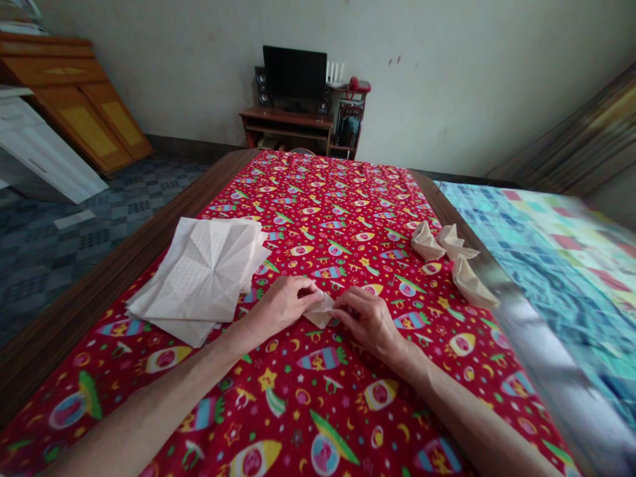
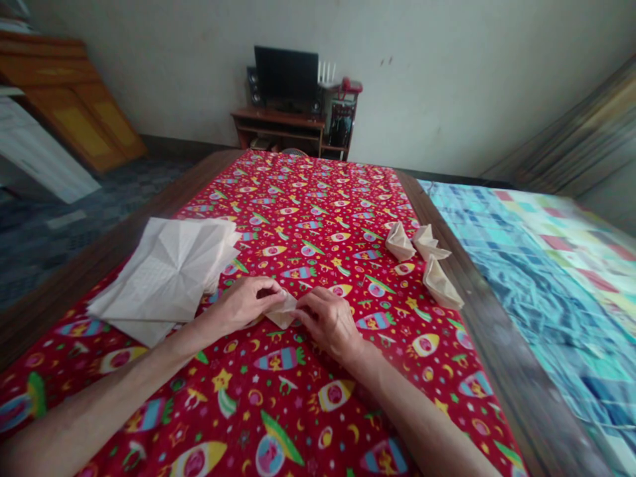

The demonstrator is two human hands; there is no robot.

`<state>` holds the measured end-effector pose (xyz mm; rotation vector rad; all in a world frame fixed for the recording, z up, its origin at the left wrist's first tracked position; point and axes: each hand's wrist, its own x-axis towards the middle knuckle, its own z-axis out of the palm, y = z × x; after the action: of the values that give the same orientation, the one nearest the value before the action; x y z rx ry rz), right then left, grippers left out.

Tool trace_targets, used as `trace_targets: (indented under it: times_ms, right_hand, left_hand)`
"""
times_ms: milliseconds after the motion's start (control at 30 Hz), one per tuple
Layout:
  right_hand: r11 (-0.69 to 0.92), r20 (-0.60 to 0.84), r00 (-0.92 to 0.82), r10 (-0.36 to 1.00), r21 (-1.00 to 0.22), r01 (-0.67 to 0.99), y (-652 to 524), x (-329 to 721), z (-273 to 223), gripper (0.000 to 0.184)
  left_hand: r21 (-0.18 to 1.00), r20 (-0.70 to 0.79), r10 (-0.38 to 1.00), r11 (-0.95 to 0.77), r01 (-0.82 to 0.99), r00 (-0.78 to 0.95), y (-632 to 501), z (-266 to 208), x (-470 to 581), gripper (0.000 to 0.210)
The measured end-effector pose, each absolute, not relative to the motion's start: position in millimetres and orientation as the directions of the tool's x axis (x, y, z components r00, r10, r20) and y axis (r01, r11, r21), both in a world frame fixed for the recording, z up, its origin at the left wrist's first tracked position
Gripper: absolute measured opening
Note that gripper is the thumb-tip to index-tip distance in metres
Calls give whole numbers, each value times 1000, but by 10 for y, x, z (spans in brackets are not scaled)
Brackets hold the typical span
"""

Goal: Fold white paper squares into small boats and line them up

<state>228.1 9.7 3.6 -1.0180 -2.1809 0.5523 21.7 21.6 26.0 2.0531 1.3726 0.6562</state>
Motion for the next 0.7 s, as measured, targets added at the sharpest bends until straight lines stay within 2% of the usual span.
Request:
trace_targets:
  times_ms: [133, 267, 367, 567, 700]
  right_hand:
    - [547, 395, -386, 834, -687, 478, 95, 2273, 132, 22]
    - [515, 335, -431, 838, -747, 421, 79, 2240, 214, 17]
    - [467, 333, -360, 872, -789, 400, 63, 2214, 230, 22]
    - [314, 283, -142, 949, -892, 325, 121, 2261, 176, 21]
    - [261, 246, -87, 965, -896, 360, 204, 2344, 170, 23]
  left_hand:
    - [713, 235, 908, -404, 574, 347, 175, 245, 268, 6]
    - [676, 339, 867, -495, 546, 366, 130, 279, 308, 7]
    - [672, 382, 860, -510, 536, 338, 122, 363, 300, 12]
    - [671, 438, 867, -491, 556, 236, 185, 503, 191, 16]
    - [628, 449, 863, -489, 606, 232, 262, 408, 89, 13]
